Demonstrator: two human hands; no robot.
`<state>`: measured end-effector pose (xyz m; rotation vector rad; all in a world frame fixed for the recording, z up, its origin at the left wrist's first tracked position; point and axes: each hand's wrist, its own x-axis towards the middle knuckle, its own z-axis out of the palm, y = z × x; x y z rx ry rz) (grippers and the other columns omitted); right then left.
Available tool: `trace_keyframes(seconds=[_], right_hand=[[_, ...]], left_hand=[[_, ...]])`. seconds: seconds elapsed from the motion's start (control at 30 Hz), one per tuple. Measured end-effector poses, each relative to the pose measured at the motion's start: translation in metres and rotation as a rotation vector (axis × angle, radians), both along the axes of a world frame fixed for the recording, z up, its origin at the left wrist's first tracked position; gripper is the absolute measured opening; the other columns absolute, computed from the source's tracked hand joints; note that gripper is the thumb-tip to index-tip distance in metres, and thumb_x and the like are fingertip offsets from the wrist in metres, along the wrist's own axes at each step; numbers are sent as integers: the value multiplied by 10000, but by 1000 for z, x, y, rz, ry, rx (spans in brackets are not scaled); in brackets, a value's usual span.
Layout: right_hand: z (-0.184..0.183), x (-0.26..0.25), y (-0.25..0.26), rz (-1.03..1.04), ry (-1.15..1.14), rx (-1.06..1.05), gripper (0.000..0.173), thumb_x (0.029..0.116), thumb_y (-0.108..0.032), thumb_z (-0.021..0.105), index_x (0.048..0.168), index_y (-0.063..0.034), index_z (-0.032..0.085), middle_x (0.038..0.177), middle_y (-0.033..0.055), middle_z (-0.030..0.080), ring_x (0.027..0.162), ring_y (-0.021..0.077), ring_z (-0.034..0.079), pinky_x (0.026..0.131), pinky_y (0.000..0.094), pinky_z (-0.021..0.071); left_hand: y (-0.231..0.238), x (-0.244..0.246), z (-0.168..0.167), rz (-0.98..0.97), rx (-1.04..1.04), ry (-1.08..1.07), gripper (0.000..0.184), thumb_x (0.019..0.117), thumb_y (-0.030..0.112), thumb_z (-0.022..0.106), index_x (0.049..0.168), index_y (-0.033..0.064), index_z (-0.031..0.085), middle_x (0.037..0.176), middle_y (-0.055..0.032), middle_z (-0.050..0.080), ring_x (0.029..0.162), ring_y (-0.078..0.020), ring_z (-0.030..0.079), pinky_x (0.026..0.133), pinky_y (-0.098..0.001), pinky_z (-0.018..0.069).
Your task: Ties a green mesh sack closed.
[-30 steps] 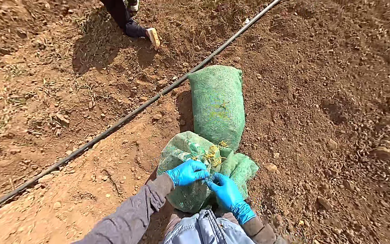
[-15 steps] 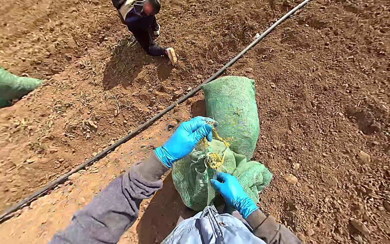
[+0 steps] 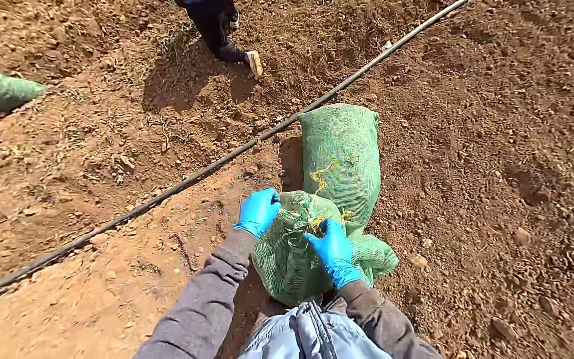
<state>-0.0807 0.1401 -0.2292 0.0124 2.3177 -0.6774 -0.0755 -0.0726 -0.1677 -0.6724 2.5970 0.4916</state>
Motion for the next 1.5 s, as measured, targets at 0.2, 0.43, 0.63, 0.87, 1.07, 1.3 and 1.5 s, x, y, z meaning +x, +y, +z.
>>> trace_keyframes(seconds=[0.2, 0.43, 0.63, 0.87, 1.07, 1.3, 1.5], right_hand=[[-18, -8, -15, 86, -1, 65, 452, 933, -472, 708, 1236, -140, 658, 1168, 96, 707, 1039, 290, 698, 863, 550, 559], [-27, -5, -3, 191, 119, -72, 232, 987, -343, 647, 1147, -189, 715, 1142, 41, 713, 1034, 239, 699, 869, 527, 568], [-39, -15, 5, 255, 155, -107, 163, 986, -299, 656, 1077, -179, 719, 1143, 35, 715, 1018, 245, 708, 858, 538, 575], [-19, -12, 17, 69, 313, -226, 479, 876, -361, 798, 1300, -187, 661, 1218, 89, 654, 945, 262, 682, 800, 504, 592], [8, -17, -20, 144, 271, -216, 240, 971, -412, 688, 1135, -257, 770, 1117, 1, 727, 957, 210, 712, 796, 510, 586], [-10, -14, -43, 202, 292, -207, 127, 948, -251, 719, 1053, -235, 789, 1108, 49, 698, 894, 244, 702, 704, 519, 587], [-21, 7, -5, 819, 127, -461, 176, 919, -273, 666, 1008, -157, 762, 1230, 48, 683, 1014, 224, 702, 823, 510, 588]], left_hand=[[57, 27, -77, -293, -4, 72, 297, 980, 243, 675, 1251, 124, 703, 1258, -116, 695, 1217, -300, 633, 1061, -497, 482], [2, -4, -45, -4, 139, 207, 221, 1018, 231, 578, 1117, 160, 763, 1122, -74, 737, 1074, -265, 700, 914, -572, 550], [-4, -16, -54, -4, 8, 194, 240, 1052, 193, 542, 1183, 90, 715, 1188, -147, 702, 1146, -320, 675, 960, -562, 543], [5, -15, -41, 5, 346, 129, 208, 1033, 174, 550, 1183, 110, 679, 1048, -115, 727, 991, -279, 707, 905, -552, 557], [0, -11, -45, 28, 498, 146, 214, 1036, 172, 583, 1218, 110, 676, 1069, -78, 733, 959, -206, 716, 921, -478, 575], [-8, -6, -44, 9, 613, 138, 241, 952, 156, 733, 1185, 120, 688, 1074, -56, 734, 991, -173, 704, 944, -437, 563], [-18, -11, -45, -13, 420, 250, 89, 956, 148, 719, 1002, 103, 781, 1079, -78, 717, 1062, -206, 672, 989, -450, 531]])
